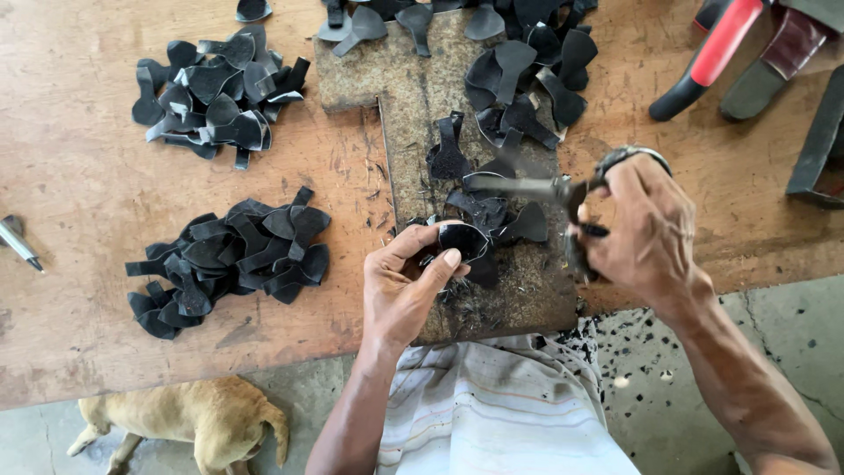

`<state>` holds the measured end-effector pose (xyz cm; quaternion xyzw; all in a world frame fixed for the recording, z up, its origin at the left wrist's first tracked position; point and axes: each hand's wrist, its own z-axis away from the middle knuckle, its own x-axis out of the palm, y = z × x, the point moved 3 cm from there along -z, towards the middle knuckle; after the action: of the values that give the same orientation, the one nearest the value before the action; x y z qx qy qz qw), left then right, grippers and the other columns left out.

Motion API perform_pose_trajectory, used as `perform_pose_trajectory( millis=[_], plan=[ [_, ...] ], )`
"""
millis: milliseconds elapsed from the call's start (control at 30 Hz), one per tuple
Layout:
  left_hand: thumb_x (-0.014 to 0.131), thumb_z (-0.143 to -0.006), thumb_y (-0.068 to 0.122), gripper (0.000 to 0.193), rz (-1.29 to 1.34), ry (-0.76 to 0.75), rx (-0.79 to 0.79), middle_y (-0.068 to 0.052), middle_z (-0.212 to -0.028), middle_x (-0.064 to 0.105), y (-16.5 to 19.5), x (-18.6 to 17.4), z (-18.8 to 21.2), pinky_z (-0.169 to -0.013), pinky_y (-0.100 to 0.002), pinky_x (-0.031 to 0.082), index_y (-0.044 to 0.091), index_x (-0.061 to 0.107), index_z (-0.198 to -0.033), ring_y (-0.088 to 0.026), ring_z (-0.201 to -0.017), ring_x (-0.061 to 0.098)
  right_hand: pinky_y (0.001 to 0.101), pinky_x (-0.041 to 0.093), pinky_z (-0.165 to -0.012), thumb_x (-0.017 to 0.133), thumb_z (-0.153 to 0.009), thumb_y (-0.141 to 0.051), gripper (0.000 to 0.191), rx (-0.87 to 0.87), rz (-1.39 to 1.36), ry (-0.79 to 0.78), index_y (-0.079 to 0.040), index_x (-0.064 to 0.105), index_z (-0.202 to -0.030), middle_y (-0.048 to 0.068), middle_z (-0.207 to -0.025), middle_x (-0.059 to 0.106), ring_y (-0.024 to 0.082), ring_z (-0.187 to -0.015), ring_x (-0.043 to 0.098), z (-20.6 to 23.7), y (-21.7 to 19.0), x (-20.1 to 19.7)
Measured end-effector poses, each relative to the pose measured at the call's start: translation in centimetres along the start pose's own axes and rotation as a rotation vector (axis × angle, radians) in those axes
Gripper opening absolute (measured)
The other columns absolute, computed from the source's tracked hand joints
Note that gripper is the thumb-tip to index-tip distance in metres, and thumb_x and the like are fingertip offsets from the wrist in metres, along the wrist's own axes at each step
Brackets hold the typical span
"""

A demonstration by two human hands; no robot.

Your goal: The person uses shears to trim the edges of small black rubber pieces on a wooden workbench. Trimmed pieces are placed into a pile on the table while offcuts fall onto the bench surface.

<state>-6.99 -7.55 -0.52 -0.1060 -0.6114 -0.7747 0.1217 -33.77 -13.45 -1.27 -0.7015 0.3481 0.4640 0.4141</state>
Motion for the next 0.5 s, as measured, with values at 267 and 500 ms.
perform_pose_trajectory(
  millis=[267, 500],
  plan=[
    [0.072, -0.093, 0.001, 0.031, 0.074, -0.007, -0.039, -0.008, -0.107, 0.073, -0.4, 0.0, -0.6, -0.080, -0.028, 0.065, -0.006, 0.070, -0.122, -0.013, -0.093, 0.071, 0.0366, 0.046, -0.064, 0.075, -0.093, -0.014, 0.028, 0.110, 0.022, -0.029, -0.001, 0.052, -0.099, 0.014, -0.095, 0.054, 0.023, -0.082, 0.052, -0.3, 0.6, -0.6],
    [0.072, -0.094, 0.001, 0.031, 0.014, 0.008, -0.020, -0.007, -0.107, 0.071, -0.7, -1.2, -1.6, -0.078, -0.027, 0.063, -0.005, 0.070, -0.125, -0.012, -0.091, 0.069, 0.0414, 0.050, -0.071, 0.077, -0.080, -0.015, 0.030, -0.110, -0.071, -0.017, -0.001, 0.055, -0.093, 0.014, -0.089, 0.055, 0.027, -0.083, 0.056, -1.9, -3.5, -0.5]
  ],
)
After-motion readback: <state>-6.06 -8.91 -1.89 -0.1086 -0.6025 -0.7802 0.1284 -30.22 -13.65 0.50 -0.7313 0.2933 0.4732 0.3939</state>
